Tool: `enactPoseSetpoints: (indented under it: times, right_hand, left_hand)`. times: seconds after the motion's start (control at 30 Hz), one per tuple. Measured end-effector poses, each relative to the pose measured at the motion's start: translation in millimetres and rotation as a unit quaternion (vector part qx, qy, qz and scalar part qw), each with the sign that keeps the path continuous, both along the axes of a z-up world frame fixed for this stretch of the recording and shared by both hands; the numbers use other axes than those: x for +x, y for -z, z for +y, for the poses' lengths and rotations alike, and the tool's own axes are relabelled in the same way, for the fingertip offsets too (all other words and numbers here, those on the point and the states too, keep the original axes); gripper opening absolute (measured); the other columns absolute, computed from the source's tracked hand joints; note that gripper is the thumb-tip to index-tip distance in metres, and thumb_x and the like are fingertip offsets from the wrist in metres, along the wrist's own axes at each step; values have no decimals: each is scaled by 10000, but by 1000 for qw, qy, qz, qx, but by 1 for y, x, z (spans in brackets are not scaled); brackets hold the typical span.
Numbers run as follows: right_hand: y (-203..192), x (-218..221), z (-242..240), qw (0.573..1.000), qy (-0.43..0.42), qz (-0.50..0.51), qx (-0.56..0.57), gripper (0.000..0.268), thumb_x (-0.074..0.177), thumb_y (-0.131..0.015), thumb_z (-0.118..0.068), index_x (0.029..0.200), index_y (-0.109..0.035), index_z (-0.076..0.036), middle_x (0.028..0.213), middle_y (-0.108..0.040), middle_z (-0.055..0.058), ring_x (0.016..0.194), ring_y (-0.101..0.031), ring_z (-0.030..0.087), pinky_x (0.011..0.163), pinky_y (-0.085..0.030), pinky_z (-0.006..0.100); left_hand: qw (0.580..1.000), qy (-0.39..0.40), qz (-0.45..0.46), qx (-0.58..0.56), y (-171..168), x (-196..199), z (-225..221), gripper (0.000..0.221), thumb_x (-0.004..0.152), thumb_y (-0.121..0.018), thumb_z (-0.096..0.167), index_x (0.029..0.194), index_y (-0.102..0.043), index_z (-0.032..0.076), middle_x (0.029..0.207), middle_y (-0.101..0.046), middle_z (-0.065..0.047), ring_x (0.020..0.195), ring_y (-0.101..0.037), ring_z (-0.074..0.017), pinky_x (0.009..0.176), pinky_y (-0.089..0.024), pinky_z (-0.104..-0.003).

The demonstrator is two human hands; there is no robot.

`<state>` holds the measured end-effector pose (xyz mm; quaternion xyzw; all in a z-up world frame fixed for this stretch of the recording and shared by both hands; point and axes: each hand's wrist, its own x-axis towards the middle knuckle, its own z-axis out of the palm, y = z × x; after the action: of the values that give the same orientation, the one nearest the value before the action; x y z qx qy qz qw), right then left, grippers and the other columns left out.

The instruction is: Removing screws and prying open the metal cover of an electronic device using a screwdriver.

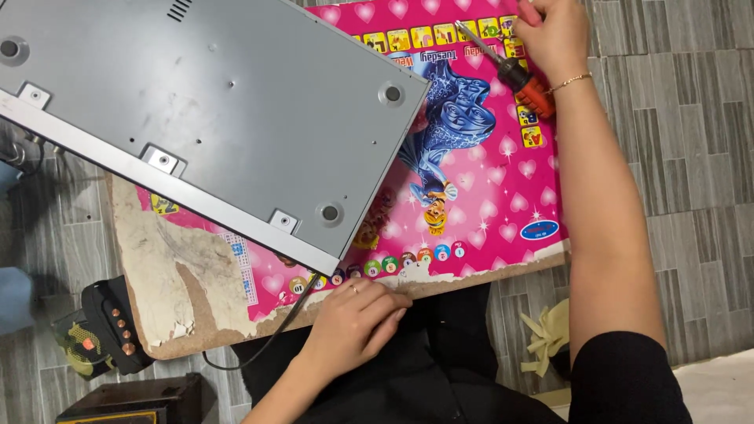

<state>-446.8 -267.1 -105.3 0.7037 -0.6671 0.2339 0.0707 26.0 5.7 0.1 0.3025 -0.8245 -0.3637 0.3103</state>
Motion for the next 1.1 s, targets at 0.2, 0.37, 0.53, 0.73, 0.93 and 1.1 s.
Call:
enactPoseSetpoints:
  times: [0.2,0.37,0.53,0.73,0.93,1.1]
  right_hand:
    - [8,-4,-11,1000,-14,3,21,200,917,-867,-219,985,-821,-38,701,-692,84,494,-537,243,508,-488,379]
    - [-12,-5,11,998,-28,-58,0,142,982,-872,-164,946,-773,-69,731,-617,-5,601,-527,169,603,-495,329]
    - [-86,55,102,942,-18,-329,70,286,1067,-665,-21,1352,-666,-32,998,-553,-9,766,-470,79,639,-407,230]
    - [-78,127,214,845,-31,-497,193,190,1032,-575,-50,1031,-395,-110,1200,-563,60,646,-534,132,488,-469,264]
    - [-34,208,253,756,-29,-604,249,204,1059,-532,-180,1228,-495,-73,802,-587,37,618,-644,70,567,-556,174]
    - [-24,246,249,733,-26,-654,185,179,1054,-555,-193,1171,-494,-71,798,-594,68,605,-616,95,506,-526,189]
  left_hand:
    - [1000,11,4,-9,1,1,4,140,886,-684,105,1024,-701,90,910,-650,-33,806,-611,-217,804,-498,-324]
    - [1000,30,-3,2,-5,24,0,123,913,-674,123,1033,-695,113,971,-698,-4,846,-638,-216,767,-499,-327]
    - [994,-74,48,57,-18,83,-15,254,856,-676,140,1094,-726,68,1045,-733,-50,833,-665,-210,761,-532,-295]
    - [956,-176,-178,-155,3,108,-56,291,883,-722,350,1011,-663,96,1418,-576,-98,1448,-424,-348,1212,-322,-560]
    - [940,-152,-168,-255,34,113,-70,301,924,-702,469,932,-623,178,1094,-633,-60,1064,-656,-306,1099,-461,-541]
    - [953,-132,-136,-237,37,115,-86,264,954,-674,437,954,-639,175,1007,-620,-52,993,-646,-307,1090,-477,-514]
